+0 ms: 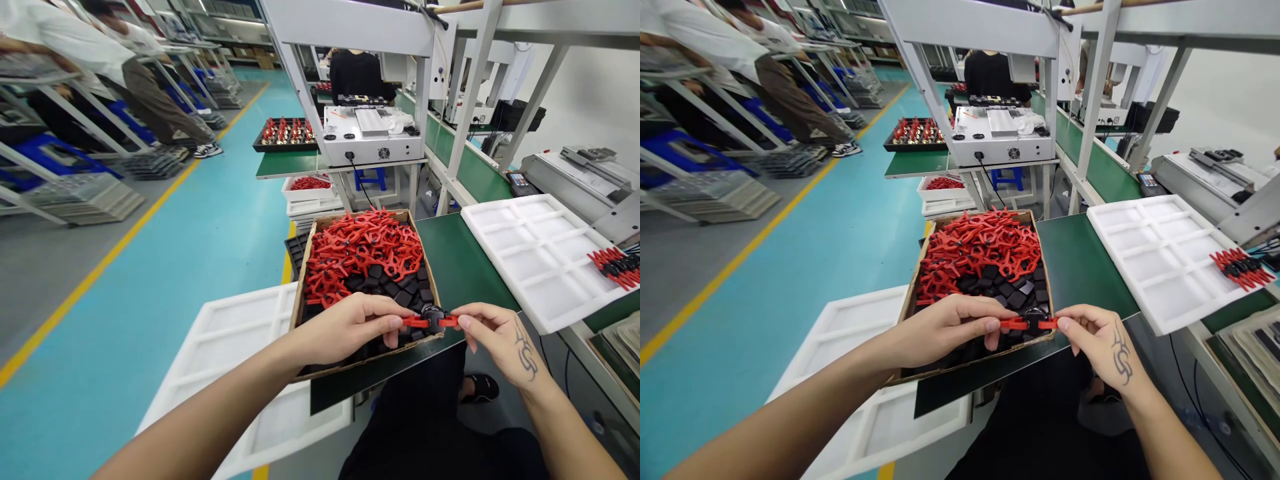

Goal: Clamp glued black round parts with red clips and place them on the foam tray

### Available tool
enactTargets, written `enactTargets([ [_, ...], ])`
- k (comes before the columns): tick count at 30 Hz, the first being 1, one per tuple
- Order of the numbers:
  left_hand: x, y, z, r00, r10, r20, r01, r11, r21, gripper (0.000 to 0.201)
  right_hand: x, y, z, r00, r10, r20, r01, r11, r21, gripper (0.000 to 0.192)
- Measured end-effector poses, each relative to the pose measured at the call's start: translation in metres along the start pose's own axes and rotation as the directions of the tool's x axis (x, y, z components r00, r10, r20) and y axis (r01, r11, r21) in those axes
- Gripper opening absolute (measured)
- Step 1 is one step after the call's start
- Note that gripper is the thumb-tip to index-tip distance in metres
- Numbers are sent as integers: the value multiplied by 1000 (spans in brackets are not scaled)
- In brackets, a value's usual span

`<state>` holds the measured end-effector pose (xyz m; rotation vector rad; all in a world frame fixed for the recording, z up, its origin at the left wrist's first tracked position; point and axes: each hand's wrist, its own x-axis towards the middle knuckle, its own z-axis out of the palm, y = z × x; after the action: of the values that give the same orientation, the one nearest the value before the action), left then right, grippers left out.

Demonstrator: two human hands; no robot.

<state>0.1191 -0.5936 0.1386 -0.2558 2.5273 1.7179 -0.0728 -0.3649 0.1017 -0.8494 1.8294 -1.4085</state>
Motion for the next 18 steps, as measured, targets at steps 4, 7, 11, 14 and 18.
enactTargets([
  [4, 1, -1, 0, 1000, -8, 11, 8, 1000, 6, 37, 0, 1, 0, 1000, 2, -6, -2, 1000, 5, 35],
  [7, 2, -1, 0, 1000, -9, 18, 9, 1000, 2, 37, 0, 1, -1, 1000, 7, -10, -7, 1000, -4, 36],
  [11, 2, -2, -1, 1000, -6, 18, 6, 1000, -17, 37, -1, 2, -1, 1000, 4, -3, -4, 1000, -18, 36],
  [14, 1, -3, -1, 999, -32, -2, 32, 997, -65, 35, -1, 6, -4, 1000, -8, 12, 8, 1000, -14, 35],
  [18, 2, 0, 2, 997, -55, -53, 47, 990, -133, 33, -3, 6, -10, 997, -17, 78, 20, 999, -49, 33],
])
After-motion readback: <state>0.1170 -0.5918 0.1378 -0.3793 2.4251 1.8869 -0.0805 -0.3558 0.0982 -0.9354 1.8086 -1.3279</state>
